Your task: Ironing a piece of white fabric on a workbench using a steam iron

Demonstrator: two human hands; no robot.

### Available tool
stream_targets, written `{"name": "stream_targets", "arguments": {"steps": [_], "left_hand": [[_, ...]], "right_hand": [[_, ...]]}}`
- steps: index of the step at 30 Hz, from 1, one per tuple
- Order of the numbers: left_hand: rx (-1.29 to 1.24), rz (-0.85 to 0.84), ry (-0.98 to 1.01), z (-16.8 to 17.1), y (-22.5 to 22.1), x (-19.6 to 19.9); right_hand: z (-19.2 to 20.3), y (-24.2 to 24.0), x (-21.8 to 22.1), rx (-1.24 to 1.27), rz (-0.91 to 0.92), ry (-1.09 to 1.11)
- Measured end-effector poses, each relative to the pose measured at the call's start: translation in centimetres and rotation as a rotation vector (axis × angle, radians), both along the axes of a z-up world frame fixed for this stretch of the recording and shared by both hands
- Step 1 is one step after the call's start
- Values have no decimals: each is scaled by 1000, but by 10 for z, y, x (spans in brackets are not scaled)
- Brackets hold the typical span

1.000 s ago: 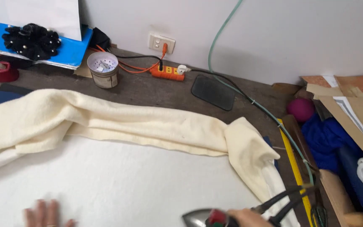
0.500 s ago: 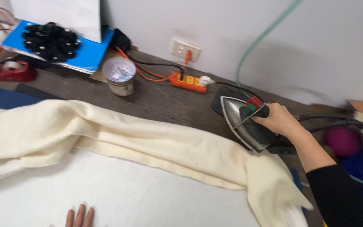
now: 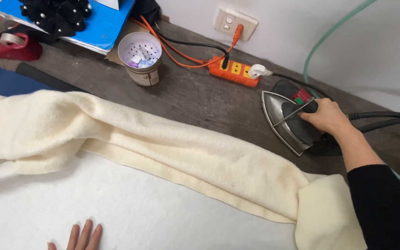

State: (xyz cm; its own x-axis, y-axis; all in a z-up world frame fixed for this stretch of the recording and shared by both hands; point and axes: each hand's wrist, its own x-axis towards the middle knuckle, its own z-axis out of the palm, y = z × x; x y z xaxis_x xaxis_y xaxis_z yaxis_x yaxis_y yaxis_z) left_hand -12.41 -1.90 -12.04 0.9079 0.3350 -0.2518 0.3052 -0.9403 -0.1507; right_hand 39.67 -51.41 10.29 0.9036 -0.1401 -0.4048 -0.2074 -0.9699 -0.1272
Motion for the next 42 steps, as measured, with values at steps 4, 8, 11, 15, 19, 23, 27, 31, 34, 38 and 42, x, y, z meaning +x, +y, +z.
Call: {"name": "stream_targets", "arguments": {"steps": [4, 8, 11, 15, 19, 23, 27, 31, 34, 38, 42], "left_hand": [[80, -88, -221, -5, -3, -6], [-109, -29, -622, 49, -39, 23], [-40, -118, -690, 74, -42, 30], [-142, -141, -550, 94, -39, 27], [-156, -175, -554, 95, -39, 28], [-174, -232, -444, 99, -26, 23], [-189, -463, -500, 99, 4, 12], [-286, -600, -497, 96, 50, 13], [-330, -628, -516, 99, 68, 28], [-368, -683, -504, 106, 66, 72], [-512, -740, -532, 118, 32, 115]], "right_hand": [[-8, -12, -3, 16, 73, -56], [-15, -11, -52, -95, 255, -296], [-17, 21, -140, 26, 597, -841], [-52, 56, -258, 284, 966, -774], [-71, 58, -314, 300, 830, -606], [-74, 45, -342, 241, 570, -528], [-72, 43, -384, 284, 396, -398], [-72, 43, -414, 273, 160, -295], [-63, 49, -424, 275, 69, -295], [-52, 44, -426, 261, 35, -343], [-43, 18, -427, 270, 172, -653]]}}
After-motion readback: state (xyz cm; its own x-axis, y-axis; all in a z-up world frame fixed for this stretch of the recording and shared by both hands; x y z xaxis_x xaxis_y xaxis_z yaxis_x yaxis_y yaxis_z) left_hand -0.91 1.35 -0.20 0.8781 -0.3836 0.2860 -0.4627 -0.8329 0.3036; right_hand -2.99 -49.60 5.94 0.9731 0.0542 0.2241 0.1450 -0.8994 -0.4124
